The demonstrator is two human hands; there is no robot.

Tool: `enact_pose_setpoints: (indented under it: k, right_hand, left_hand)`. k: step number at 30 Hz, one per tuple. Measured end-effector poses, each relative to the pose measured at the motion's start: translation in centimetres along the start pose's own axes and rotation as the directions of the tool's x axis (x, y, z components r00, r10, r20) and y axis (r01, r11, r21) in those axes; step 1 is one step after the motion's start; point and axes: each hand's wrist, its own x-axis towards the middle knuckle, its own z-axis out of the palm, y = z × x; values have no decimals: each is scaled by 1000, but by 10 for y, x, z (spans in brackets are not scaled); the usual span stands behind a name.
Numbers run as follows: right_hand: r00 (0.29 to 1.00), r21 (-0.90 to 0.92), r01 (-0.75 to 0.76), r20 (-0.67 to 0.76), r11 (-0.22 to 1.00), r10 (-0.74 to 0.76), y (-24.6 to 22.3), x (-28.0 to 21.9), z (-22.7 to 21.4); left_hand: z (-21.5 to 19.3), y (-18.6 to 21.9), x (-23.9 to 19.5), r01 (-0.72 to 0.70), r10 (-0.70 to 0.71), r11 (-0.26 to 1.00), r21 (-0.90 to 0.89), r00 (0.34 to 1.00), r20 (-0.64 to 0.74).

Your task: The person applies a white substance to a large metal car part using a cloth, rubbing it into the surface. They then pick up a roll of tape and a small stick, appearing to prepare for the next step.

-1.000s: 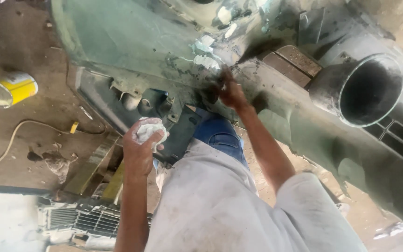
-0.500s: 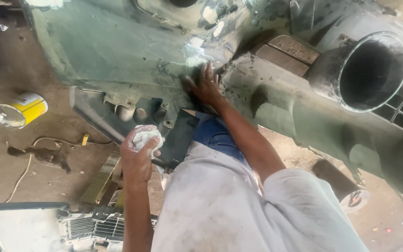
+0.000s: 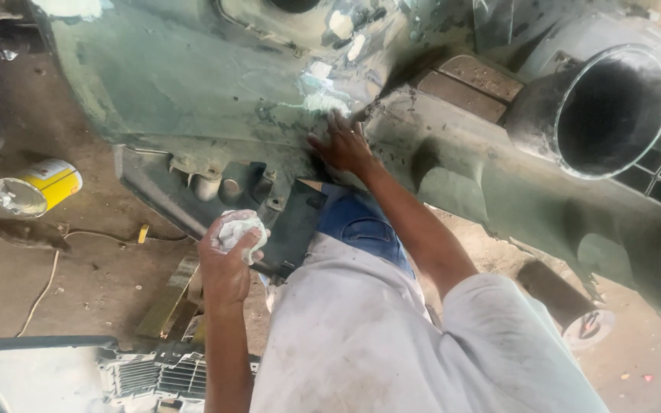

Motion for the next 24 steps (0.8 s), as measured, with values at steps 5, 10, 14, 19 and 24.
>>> enact_pose_setpoints:
  k: [5,10,14,19,24]
  right_hand:
    - [983,100,114,-155,988,-98,-13,-4,11]
    - [991,169,123,-79,978,-111,-18,11,13]
    - [981,122,112,-170,986,-91,-35,5,11]
    - [968,185,243,-112,952,-225,-39,-8,-5]
    - [976,81,185,-133,979,-173,-17,-3,8]
  left_hand:
    - [3,5,-6,11,-11,999,34,1000,-1]
    - [2,5,-4,12,-12,999,35,1000,-16]
    - [1,3,-4,16,-16,1000,24,1000,-2]
    - [1,4,-1,-6,6,1000,8,1000,10]
    - [1,16,-8,11,-10,998,64,1000,-13]
